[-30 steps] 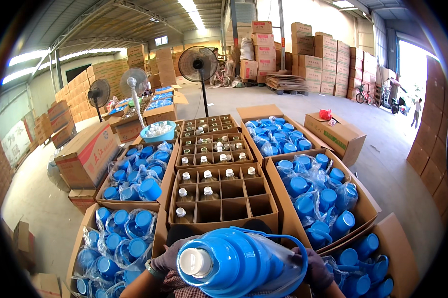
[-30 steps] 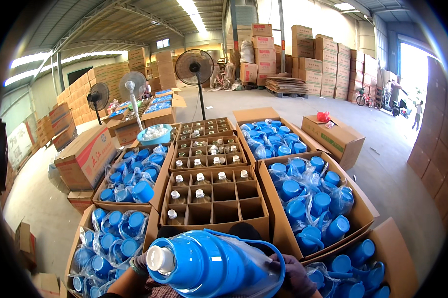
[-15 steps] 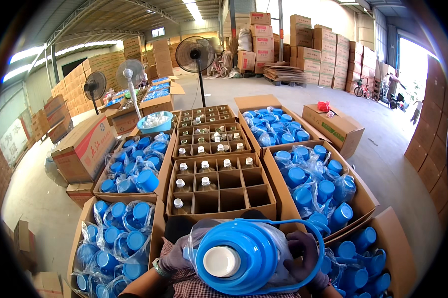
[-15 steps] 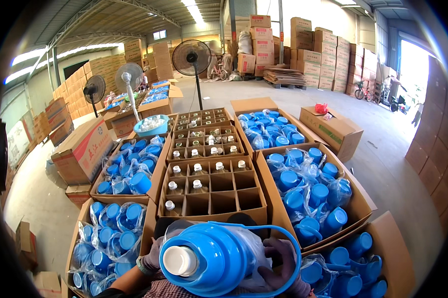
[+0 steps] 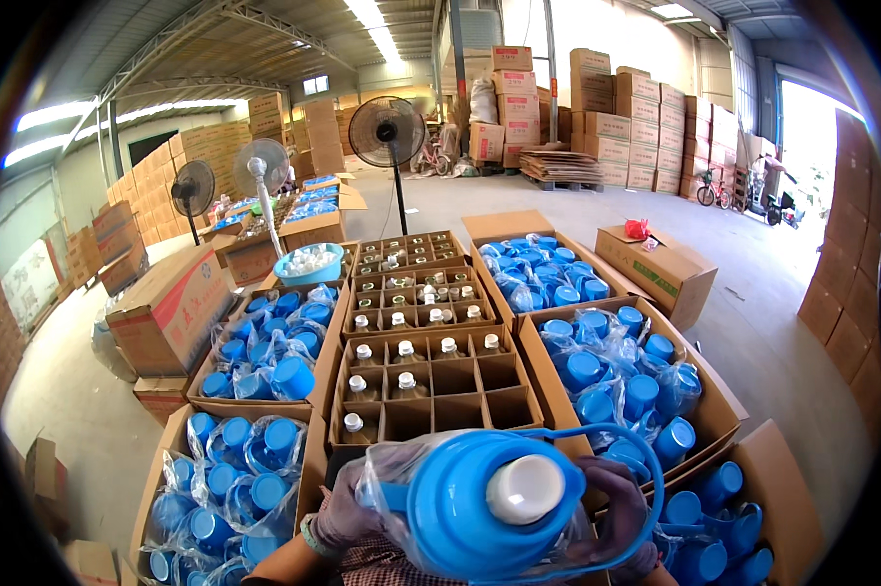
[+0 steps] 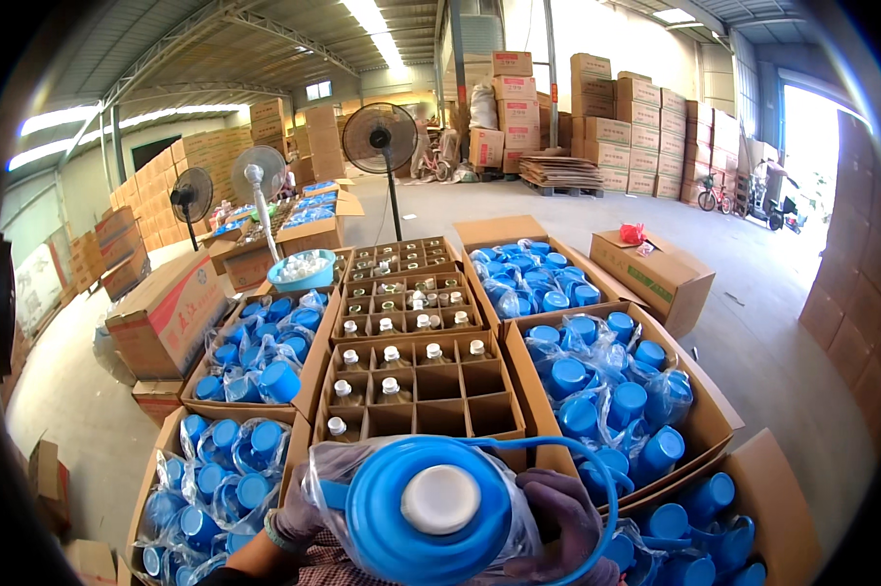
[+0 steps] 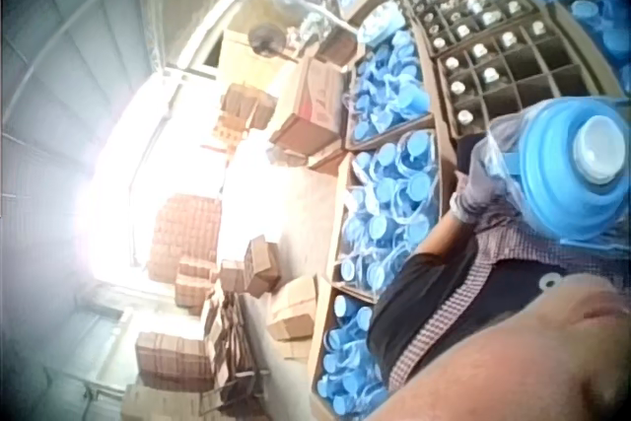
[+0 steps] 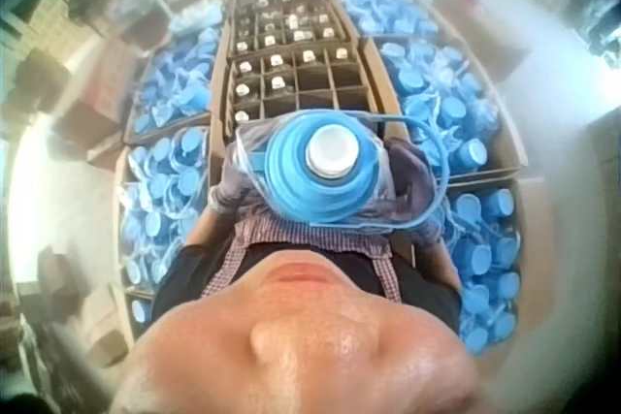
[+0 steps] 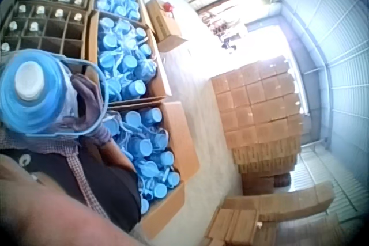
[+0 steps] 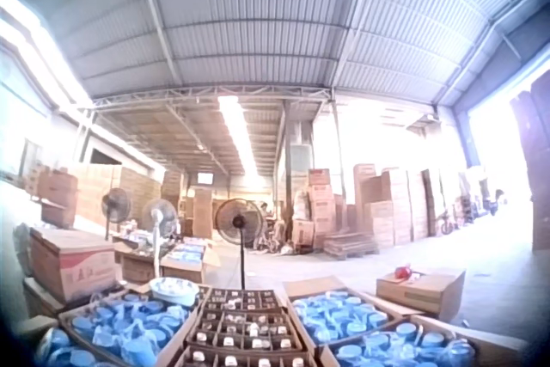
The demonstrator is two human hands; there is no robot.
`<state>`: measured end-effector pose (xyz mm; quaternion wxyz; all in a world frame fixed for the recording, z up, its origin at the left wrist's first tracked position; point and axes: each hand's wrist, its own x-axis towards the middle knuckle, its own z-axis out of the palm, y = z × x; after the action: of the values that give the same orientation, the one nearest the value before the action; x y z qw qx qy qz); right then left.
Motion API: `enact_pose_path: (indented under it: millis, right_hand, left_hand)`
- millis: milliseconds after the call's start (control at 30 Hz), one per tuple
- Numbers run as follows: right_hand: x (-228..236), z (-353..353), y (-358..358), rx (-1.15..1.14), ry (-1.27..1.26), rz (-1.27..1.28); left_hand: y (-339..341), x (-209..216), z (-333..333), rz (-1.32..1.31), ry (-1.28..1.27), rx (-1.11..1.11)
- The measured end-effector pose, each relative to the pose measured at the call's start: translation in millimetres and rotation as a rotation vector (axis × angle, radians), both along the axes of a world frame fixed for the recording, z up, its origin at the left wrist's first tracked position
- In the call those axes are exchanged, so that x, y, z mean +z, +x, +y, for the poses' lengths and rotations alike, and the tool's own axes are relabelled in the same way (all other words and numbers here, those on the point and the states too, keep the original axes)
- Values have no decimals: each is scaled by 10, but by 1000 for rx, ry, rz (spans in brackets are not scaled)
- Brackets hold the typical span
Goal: The person assembles blue thermos flasks by placing a silver liner into a blue plastic body, adding a white component, screwing on a blue cap, and placing the finished item into a cardboard box divider.
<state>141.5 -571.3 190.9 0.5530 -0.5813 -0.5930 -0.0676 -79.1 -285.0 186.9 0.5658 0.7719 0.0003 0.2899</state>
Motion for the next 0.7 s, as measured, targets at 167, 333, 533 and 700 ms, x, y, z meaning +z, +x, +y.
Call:
enact_pose_path:
  millis: [167, 333, 533, 700]
  right_hand:
    - [35, 13, -42, -51, -77, 299]
    - [-190, 27, 91, -180, -267, -12]
    - [-618, -154, 234, -204, -354, -19]
    - [-636, -273, 178, -223, -439, -39]
  left_hand:
    - [95, 210, 118, 148, 329, -134]
    - [330, 150, -214, 211, -28, -255]
    - [731, -4, -348, 386, 83, -389]
    - [728, -503, -336, 294, 137, -367]
